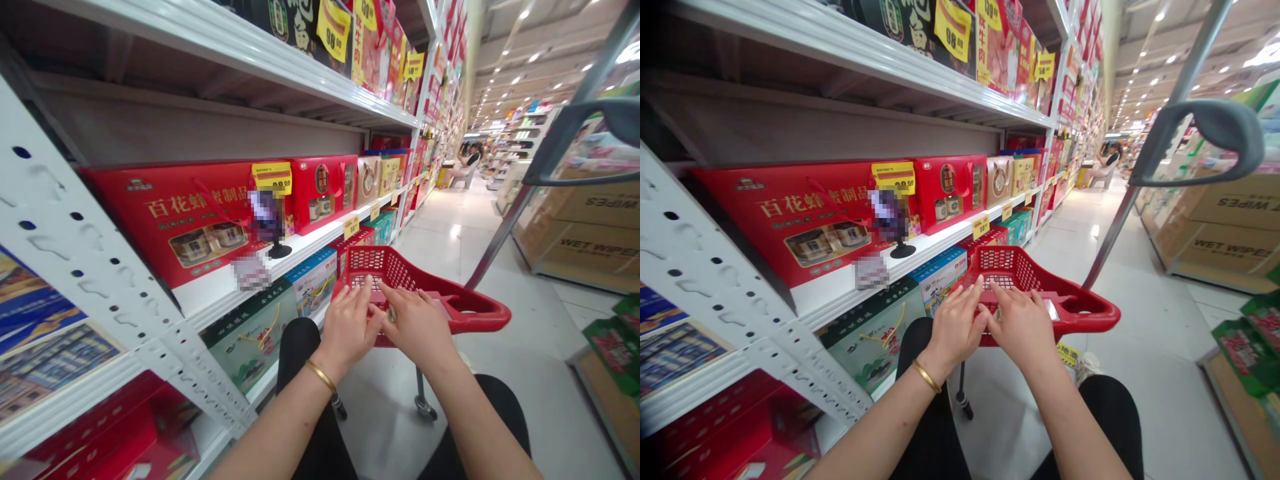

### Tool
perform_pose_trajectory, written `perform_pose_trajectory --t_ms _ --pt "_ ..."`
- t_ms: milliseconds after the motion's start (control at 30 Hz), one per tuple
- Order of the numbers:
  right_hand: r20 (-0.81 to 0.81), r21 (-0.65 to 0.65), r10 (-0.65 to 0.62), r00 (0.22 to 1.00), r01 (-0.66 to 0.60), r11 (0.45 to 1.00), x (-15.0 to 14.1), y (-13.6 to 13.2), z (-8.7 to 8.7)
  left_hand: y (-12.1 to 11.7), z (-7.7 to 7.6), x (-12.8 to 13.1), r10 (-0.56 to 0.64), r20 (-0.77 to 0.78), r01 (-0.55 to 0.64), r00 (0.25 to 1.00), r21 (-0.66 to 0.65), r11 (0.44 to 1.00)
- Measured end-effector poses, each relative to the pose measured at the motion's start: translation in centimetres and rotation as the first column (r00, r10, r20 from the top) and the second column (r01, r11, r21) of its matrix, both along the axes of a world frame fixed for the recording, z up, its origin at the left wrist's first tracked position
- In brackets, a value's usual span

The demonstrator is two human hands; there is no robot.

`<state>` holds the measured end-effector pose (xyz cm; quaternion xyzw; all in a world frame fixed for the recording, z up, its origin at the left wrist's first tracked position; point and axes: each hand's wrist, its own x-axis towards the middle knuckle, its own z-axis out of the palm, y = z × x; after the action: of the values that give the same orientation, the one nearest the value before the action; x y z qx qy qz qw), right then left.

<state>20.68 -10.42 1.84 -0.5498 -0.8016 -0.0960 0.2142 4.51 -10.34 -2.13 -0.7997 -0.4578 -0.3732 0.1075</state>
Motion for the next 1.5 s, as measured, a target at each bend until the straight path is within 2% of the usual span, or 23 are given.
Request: perform_pose_trajectory --t_ms 167,367,467,567,633,700,800,967,1067,1133,1200,1300,1367,1500 --pt "0.009 0.039 0.019 1.0 -0.019 0.999 0.1 -1.1 0.0 -1.2 -0.1 -1.2 -0.049 -0.002 0.049 0.999 0.021 0.999" --pt "0.01 0.097 -0.019 1.0 0.018 0.995 -3.5 -3.4 0.3 -2.8 -0.2 -4.1 -0.024 0.085 0.018 0.996 0.076 0.997" --pt "0.031 0.077 -0.024 0.999 0.021 0.997 -4.2 -4.0 0.6 -3.7 0.1 -5.6 -0.011 0.091 0.005 0.996 0.061 0.998" --pt "0.021 0.013 -0.027 0.999 0.027 1.0 -3.3 -4.1 1.0 -4.8 0.3 -6.3 -0.003 0.076 0.001 0.997 0.023 1.0" --pt "-0.003 0.006 0.0 1.0 0.0 1.0 -2.4 -4.2 1.0 -5.5 0.4 -6.0 0.014 0.07 -0.014 0.997 0.003 1.0" --pt "-0.001 0.052 0.047 0.999 -0.047 0.998 -1.7 -4.5 1.0 -6.1 0.5 -5.3 0.03 0.07 -0.03 0.997 -0.006 1.0" --pt "0.067 0.115 0.078 0.995 -0.085 0.99 -1.9 -5.0 0.8 -6.5 0.8 -3.9 0.043 0.071 -0.041 0.997 -0.02 0.999" --pt "0.096 0.069 0.09 0.991 -0.097 0.993 -2.6 -5.5 0.6 -6.4 1.4 -2.6 0.06 0.066 -0.057 0.996 -0.038 0.998" --pt "0.061 0.059 0.133 0.989 -0.136 0.989 -0.5 -5.5 0.2 -6.7 1.6 -2.1 0.055 0.021 -0.053 0.998 -0.073 0.996" --pt "0.023 0.094 0.086 0.996 -0.088 0.992 1.7 -5.7 -0.2 -7.1 1.7 -1.7 0.049 -0.007 -0.049 0.999 -0.079 0.996" --pt "-0.041 0.14 -0.039 0.998 0.044 0.989 3.7 -5.9 -0.5 -7.7 1.7 -1.2 0.055 -0.018 -0.056 0.998 -0.076 0.996" --pt "-0.116 0.133 -0.191 0.975 0.205 0.97 4.9 -6.2 -0.7 -8.3 1.7 -0.9 0.083 -0.013 -0.084 0.996 -0.072 0.994" --pt "-0.109 0.103 -0.195 0.975 0.206 0.973 4.4 -6.2 -0.6 -8.5 1.6 -1.2 0.097 -0.009 -0.098 0.995 -0.06 0.993" --pt "-0.094 0.087 -0.116 0.989 0.125 0.988 2.6 -5.5 -0.5 -8.0 1.4 -2.7 0.142 0.01 -0.141 0.99 -0.032 0.989"
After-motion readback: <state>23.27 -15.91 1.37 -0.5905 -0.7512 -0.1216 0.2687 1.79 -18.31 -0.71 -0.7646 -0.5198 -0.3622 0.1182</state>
